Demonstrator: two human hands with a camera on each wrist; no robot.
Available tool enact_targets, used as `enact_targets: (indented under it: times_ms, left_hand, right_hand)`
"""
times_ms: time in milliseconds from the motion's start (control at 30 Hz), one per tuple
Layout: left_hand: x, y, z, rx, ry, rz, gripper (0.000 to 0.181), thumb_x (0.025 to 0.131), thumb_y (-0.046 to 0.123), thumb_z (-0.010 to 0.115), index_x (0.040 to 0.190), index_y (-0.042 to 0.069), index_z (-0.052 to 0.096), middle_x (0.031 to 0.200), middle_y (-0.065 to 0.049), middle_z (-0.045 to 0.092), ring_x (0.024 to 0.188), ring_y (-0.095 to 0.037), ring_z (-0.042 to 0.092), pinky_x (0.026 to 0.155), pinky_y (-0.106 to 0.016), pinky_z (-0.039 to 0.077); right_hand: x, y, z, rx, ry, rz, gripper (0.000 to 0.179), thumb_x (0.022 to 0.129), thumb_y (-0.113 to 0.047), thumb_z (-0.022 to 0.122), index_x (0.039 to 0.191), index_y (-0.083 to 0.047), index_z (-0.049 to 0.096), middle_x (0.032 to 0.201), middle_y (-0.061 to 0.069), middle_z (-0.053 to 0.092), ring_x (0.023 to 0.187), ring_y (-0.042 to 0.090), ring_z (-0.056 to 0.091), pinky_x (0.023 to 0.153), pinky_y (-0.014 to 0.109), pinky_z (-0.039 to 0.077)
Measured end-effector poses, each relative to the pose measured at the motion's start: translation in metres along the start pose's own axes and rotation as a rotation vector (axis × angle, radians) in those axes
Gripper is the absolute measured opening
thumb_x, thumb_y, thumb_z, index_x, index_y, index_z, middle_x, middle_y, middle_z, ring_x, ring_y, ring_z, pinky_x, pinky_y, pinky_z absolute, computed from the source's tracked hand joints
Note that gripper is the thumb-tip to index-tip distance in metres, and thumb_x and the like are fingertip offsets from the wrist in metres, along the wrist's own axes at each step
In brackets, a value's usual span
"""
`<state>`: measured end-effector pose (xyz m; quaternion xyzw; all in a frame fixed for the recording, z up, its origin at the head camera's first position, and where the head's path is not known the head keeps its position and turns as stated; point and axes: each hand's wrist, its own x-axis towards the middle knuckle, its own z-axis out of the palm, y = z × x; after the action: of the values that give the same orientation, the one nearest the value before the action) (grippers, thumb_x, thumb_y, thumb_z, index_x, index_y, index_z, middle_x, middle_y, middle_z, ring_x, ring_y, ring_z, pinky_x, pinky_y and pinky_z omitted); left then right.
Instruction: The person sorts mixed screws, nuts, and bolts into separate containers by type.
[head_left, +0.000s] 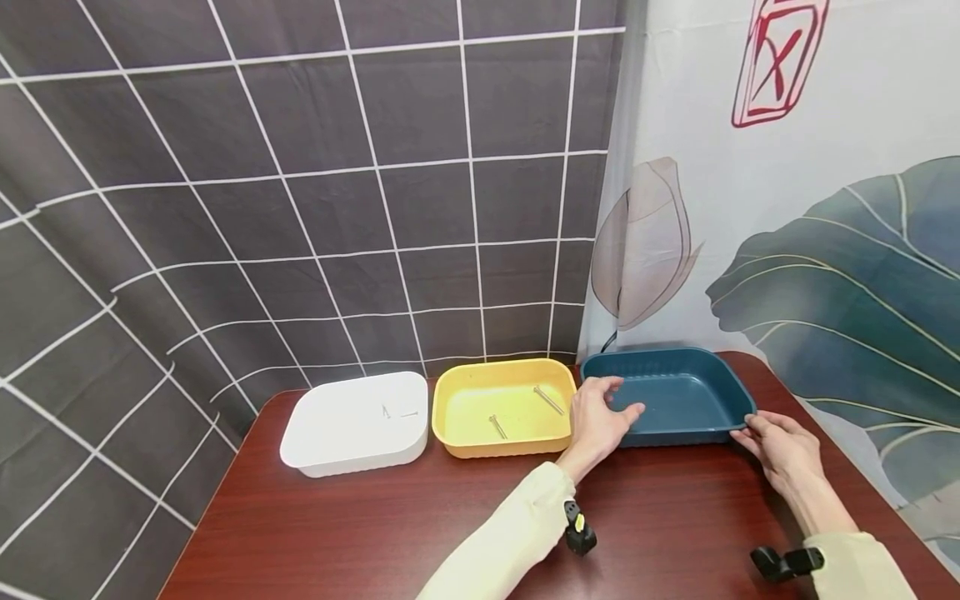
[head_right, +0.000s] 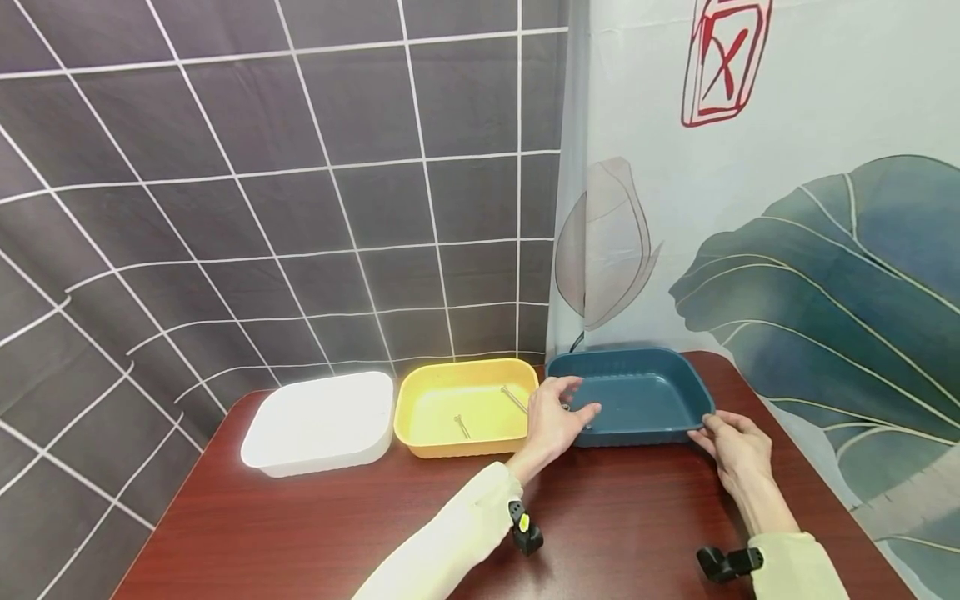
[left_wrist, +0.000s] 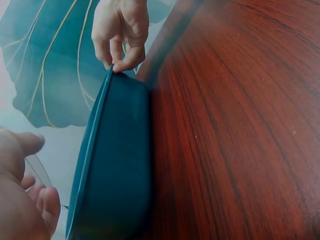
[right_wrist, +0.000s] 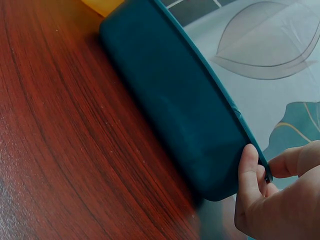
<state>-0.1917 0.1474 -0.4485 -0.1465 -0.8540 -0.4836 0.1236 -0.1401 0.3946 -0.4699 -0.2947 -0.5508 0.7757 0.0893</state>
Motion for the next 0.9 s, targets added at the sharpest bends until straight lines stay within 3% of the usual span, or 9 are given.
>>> enact_targets:
  times_ms: [167, 400, 600, 733, 900]
  left_hand:
    - [-0.003, -0.001, -0.002, -0.011, -0.005, 0.004, 0.044, 0.080, 0.027, 0.085, 0.120, 0.011, 0.073, 0.106, 0.004, 0.065, 0.090, -0.004, 0.060, 0.072, -0.012, 0.050]
    - [-0.008, -0.008, -0.013, 0.004, 0.006, 0.032, 0.035, 0.083, 0.025, 0.082, 0.114, 0.011, 0.075, 0.094, 0.003, 0.065, 0.084, -0.006, 0.059, 0.070, -0.012, 0.048]
    - [-0.015, -0.021, -0.025, -0.019, 0.056, 0.060, 0.021, 0.085, 0.018, 0.078, 0.103, 0.006, 0.077, 0.085, -0.001, 0.066, 0.076, -0.007, 0.059, 0.068, -0.013, 0.049]
    - [-0.020, -0.035, -0.038, -0.018, 0.086, 0.100, 0.017, 0.086, 0.014, 0.075, 0.100, 0.004, 0.077, 0.086, -0.002, 0.068, 0.076, -0.013, 0.064, 0.068, -0.014, 0.050]
    - [-0.028, -0.051, -0.062, 0.015, 0.131, 0.151, 0.015, 0.085, 0.010, 0.073, 0.097, 0.003, 0.077, 0.084, -0.002, 0.068, 0.074, -0.016, 0.066, 0.068, -0.017, 0.054]
  right_hand:
    - [0.001, 0.000, -0.001, -0.002, -0.015, -0.013, 0.013, 0.101, -0.005, 0.054, 0.114, -0.005, 0.049, 0.076, -0.005, 0.057, 0.062, 0.009, 0.067, 0.064, 0.023, 0.063]
    - [0.002, 0.003, -0.003, 0.003, -0.030, -0.011, 0.015, 0.100, -0.007, 0.057, 0.113, -0.005, 0.049, 0.077, -0.005, 0.057, 0.063, 0.010, 0.068, 0.065, 0.024, 0.063]
    - [0.007, 0.000, -0.003, 0.022, -0.035, -0.007, 0.013, 0.099, -0.007, 0.060, 0.108, -0.007, 0.052, 0.077, -0.004, 0.057, 0.062, 0.010, 0.067, 0.065, 0.025, 0.063]
    - [0.010, 0.001, -0.004, 0.003, -0.044, 0.003, 0.019, 0.099, -0.008, 0.060, 0.113, -0.005, 0.048, 0.078, -0.005, 0.057, 0.063, 0.010, 0.068, 0.066, 0.025, 0.063]
    - [0.010, -0.001, -0.009, -0.017, -0.029, 0.021, 0.014, 0.100, -0.009, 0.058, 0.111, -0.007, 0.050, 0.076, -0.004, 0.057, 0.063, 0.010, 0.068, 0.066, 0.025, 0.063]
